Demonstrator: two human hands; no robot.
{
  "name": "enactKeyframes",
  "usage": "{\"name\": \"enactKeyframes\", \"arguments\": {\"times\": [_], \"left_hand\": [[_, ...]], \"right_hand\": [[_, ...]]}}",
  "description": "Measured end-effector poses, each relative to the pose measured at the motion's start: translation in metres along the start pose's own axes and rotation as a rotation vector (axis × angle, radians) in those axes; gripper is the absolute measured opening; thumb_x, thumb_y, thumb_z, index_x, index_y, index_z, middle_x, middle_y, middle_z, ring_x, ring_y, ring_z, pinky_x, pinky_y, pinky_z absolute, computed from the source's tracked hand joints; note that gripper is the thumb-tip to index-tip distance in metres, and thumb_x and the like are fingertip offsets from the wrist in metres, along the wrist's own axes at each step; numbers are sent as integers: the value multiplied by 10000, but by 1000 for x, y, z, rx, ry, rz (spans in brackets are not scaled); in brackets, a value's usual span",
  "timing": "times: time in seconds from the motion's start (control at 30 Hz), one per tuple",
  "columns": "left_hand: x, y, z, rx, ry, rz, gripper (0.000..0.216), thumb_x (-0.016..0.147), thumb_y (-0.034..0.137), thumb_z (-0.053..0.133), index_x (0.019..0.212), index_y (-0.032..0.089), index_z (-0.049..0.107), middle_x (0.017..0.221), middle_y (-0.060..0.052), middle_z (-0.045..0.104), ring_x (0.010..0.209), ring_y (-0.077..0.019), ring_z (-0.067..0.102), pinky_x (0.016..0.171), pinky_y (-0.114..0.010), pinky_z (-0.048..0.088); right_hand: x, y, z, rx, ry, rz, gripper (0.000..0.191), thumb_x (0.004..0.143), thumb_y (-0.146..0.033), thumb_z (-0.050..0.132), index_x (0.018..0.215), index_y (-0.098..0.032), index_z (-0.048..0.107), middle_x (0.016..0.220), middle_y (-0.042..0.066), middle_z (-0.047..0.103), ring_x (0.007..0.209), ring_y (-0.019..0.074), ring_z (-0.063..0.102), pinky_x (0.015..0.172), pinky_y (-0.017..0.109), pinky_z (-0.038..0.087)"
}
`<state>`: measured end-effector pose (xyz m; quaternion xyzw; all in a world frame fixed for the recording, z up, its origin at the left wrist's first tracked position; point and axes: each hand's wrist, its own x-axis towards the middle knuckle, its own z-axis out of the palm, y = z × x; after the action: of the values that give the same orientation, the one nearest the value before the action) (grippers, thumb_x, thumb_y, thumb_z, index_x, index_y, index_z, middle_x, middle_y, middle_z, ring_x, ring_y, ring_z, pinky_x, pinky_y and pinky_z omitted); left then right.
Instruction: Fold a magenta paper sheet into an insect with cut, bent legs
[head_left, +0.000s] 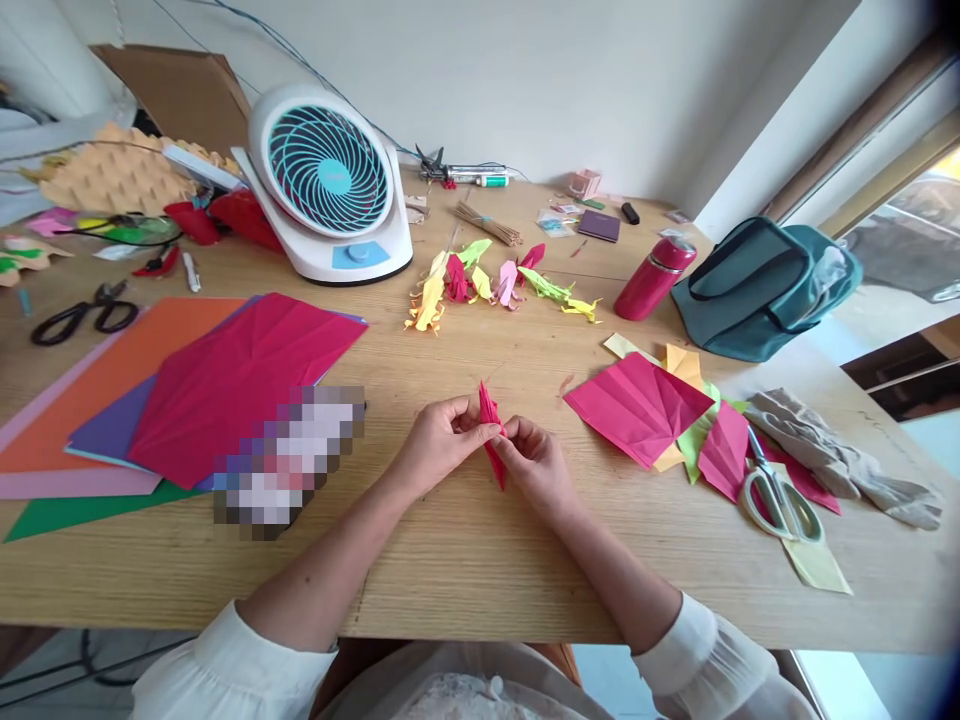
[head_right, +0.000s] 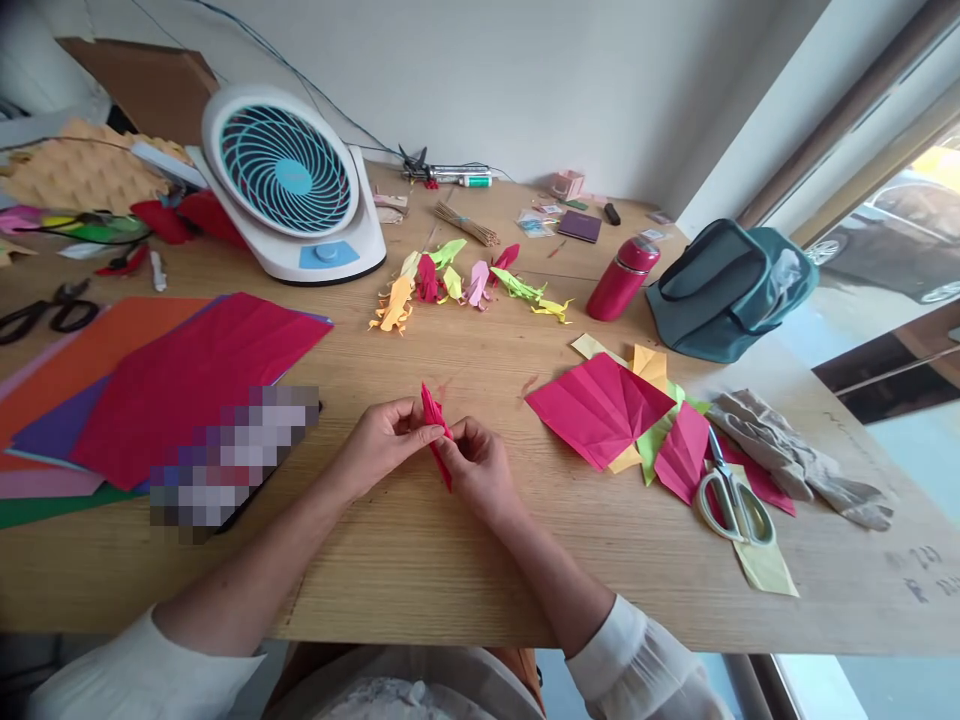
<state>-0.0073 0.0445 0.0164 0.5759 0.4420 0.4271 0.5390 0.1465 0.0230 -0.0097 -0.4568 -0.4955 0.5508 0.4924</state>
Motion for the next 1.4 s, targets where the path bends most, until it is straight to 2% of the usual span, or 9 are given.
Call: {"name": "enactKeyframes", "arguments": {"times": [0.23, 0.47, 0.63, 0.73, 0.83, 1.0, 1.13, 1.23, 1.4], "left_hand": [[-3, -1, 0, -70, 13, -32, 329, 764, 447, 779, 723, 149, 645, 666, 25, 575, 613, -96, 473, 565, -223, 373], [0, 3, 0, -102, 171, 7, 341, 749, 407, 784, 614, 153, 602, 571, 31, 536, 521, -71, 414, 508, -221, 331], [4, 2, -4, -159, 251, -4, 313, 749, 422, 780, 678, 160, 626, 609, 27, 563, 513, -67, 409, 476, -214, 313], [4, 3, -6, -183, 213, -59, 350, 766, 495, 756, 738, 164, 645, 628, 19, 575, 540, -78, 442, 485, -204, 338], [1, 4, -5, -157, 104, -111, 405, 789, 566, 718, 813, 165, 671, 706, -7, 616, 618, -104, 509, 507, -204, 385], [-3, -2, -2, -144, -78, -180, 408, 707, 514, 818, 847, 152, 691, 813, -24, 657, 705, -120, 571, 564, -210, 418], [-2, -4, -4, -191, -62, -170, 383, 708, 493, 821, 810, 151, 681, 790, -6, 650, 680, -99, 546, 577, -205, 410], [0, -3, -6, -209, -20, -165, 387, 685, 484, 840, 783, 156, 658, 763, 8, 641, 665, -94, 539, 563, -201, 404], [1, -4, -4, -190, -20, -130, 404, 667, 486, 854, 746, 149, 646, 716, 19, 603, 639, -92, 512, 534, -202, 408]], "right_hand": [[-2, -4, 1, -22, -34, 23, 436, 769, -584, 740, 673, -204, 551, 593, -34, 515, 537, 97, 417, 500, 241, 333], [-4, -6, 1, -27, -85, 47, 434, 752, -575, 750, 680, -204, 536, 583, -46, 486, 528, 90, 381, 501, 245, 304], [-5, -8, 2, -60, -121, 68, 472, 729, -622, 743, 672, -206, 528, 580, -45, 484, 534, 95, 384, 505, 251, 299], [-4, -10, 1, -55, -125, 81, 483, 715, -634, 751, 670, -203, 540, 586, -40, 493, 543, 96, 388, 508, 251, 308], [-2, -10, 0, 2, -92, 82, 489, 691, -635, 776, 657, -200, 553, 587, -35, 504, 547, 94, 394, 512, 245, 327], [0, -10, -1, 38, -34, 71, 484, 696, -634, 783, 658, -200, 574, 605, -19, 546, 558, 101, 431, 522, 245, 365], [-2, -14, -6, 32, -121, 84, 450, 708, -607, 795, 733, -196, 615, 657, -19, 570, 600, 107, 458, 566, 247, 384], [-2, -14, -12, 36, -189, 102, 428, 802, -611, 713, 750, -193, 638, 683, -8, 583, 641, 120, 500, 621, 258, 411], [0, -9, -14, 57, -94, 79, 424, 764, -589, 757, 700, -190, 629, 636, -20, 567, 597, 106, 481, 609, 252, 397]]}}
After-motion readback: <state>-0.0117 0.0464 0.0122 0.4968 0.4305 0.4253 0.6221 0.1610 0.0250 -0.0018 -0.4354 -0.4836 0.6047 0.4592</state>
